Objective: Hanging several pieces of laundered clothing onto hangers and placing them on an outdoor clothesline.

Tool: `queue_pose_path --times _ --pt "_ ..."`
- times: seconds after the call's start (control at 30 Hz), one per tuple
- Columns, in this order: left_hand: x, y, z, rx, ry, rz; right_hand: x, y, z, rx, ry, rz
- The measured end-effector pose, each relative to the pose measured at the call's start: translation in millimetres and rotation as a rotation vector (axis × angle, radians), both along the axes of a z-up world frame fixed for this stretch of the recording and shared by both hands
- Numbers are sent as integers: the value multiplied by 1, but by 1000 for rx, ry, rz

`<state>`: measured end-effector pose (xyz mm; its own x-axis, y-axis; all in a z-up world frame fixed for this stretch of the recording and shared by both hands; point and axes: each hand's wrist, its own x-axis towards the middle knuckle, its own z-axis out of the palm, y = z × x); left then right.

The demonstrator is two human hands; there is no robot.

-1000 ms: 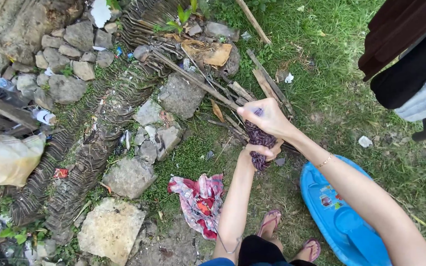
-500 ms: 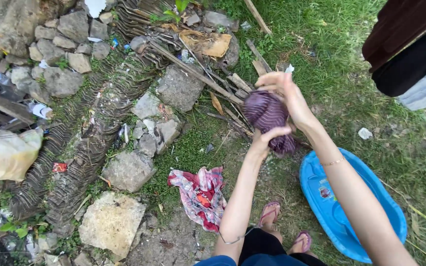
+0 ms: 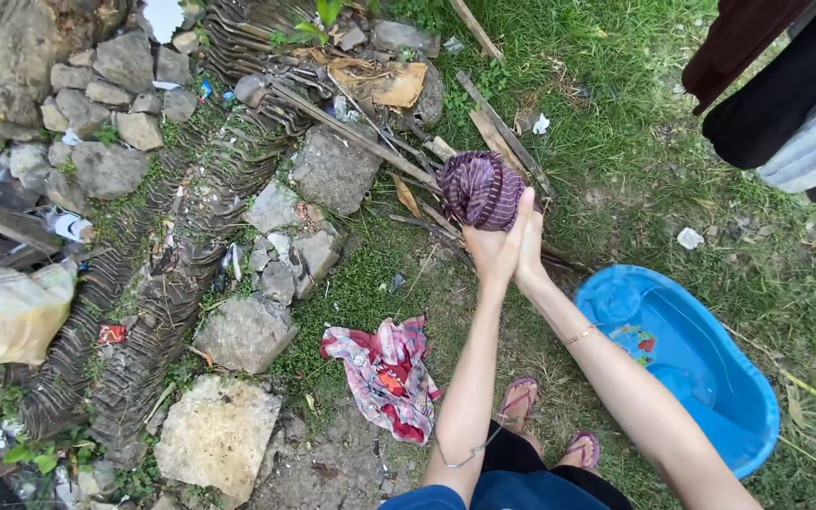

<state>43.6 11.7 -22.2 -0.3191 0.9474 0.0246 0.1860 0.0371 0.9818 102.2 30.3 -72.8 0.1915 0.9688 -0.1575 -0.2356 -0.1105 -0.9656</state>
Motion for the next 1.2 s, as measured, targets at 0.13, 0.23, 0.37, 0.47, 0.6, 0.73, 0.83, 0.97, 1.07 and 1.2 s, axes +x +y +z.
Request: queue_pose_path --times 0.13,0.23,0.37,0.47,0.6,0.73,0.83,0.97,1.07,1.2 --pt "9 2 26 28 -391 67 0 13 -37 201 -232 -106" --pt "7 5 1 38 -359 189 4 20 -40 297 -542 -97" --pt "10 13 2 -34 -416 206 6 20 -23 320 -562 -94" --pt "13 10 -2 -79 -497 162 11 19 -31 328 -570 -99" --pt "21 11 -1 -27 -492 190 20 22 -30 374 -542 -87" --pt "19 3 14 -4 -593 71 40 22 -38 182 -566 69" --pt "12 -1 -13 77 -599 -46 52 -3 60 211 -606 72" --pt "7 -9 -27 50 -514 -186 75 -30 115 446 -655 -94" --pt "10 -14 -56 224 -458 -355 83 -53 153 354 -618 89" --pt "21 -14 -52 -34 -902 -400 83 -67 169 537 -821 15"
